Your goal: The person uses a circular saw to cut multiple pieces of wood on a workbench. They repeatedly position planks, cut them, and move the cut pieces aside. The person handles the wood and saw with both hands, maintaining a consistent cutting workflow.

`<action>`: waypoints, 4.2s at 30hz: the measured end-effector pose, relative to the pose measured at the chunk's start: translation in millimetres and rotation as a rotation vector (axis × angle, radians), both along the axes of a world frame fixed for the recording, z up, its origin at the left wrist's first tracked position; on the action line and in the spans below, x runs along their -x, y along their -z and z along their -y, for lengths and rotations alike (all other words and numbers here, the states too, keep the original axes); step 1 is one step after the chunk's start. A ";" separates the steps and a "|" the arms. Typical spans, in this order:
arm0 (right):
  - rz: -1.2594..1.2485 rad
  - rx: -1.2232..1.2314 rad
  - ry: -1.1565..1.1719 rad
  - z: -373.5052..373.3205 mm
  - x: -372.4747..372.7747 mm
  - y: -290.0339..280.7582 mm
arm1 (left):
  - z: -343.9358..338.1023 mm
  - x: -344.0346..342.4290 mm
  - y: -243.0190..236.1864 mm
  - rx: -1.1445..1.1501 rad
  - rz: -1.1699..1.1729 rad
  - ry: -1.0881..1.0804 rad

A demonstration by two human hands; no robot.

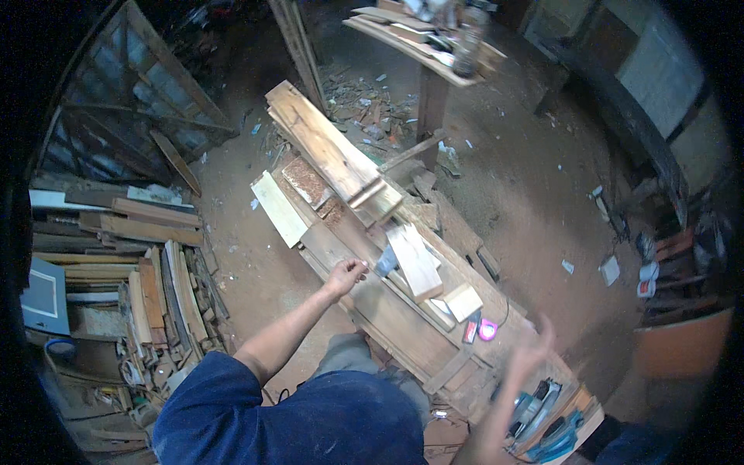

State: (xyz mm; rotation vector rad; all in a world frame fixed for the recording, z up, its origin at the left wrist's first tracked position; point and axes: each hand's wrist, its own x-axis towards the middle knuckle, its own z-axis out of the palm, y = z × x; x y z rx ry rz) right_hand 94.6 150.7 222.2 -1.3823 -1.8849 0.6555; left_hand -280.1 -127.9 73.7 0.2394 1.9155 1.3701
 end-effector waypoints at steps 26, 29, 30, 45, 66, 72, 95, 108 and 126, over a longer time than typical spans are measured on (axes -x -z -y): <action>-0.273 1.243 -1.138 130.7 431.1 -68.4 | 57.5 281.0 -121.1 -0.986 0.535 -0.553; -0.419 1.576 -0.950 126.4 364.4 -15.7 | 59.2 272.3 -165.0 -1.195 0.422 -0.465; -0.402 1.633 -0.834 126.8 347.2 -0.3 | 65.8 269.0 -164.3 -1.206 0.380 -0.421; -0.191 1.282 -0.806 149.4 331.5 -11.9 | 111.2 240.3 -114.8 -0.961 0.298 -0.775; 0.008 0.657 -0.873 159.9 279.0 31.5 | 125.9 239.0 -64.0 -1.196 0.427 -0.693; 0.109 -0.212 -0.889 199.5 245.9 41.2 | 99.0 227.7 -61.3 -1.702 0.702 -0.432; -0.341 1.059 0.049 233.8 155.0 134.4 | 154.5 207.6 25.7 -0.843 0.627 -0.735; -0.436 1.230 0.183 240.3 63.5 217.1 | 117.0 138.6 76.5 -0.403 0.702 -0.626; 0.104 0.605 0.193 201.9 29.1 191.3 | 110.3 58.9 127.6 -0.063 0.535 -0.280</action>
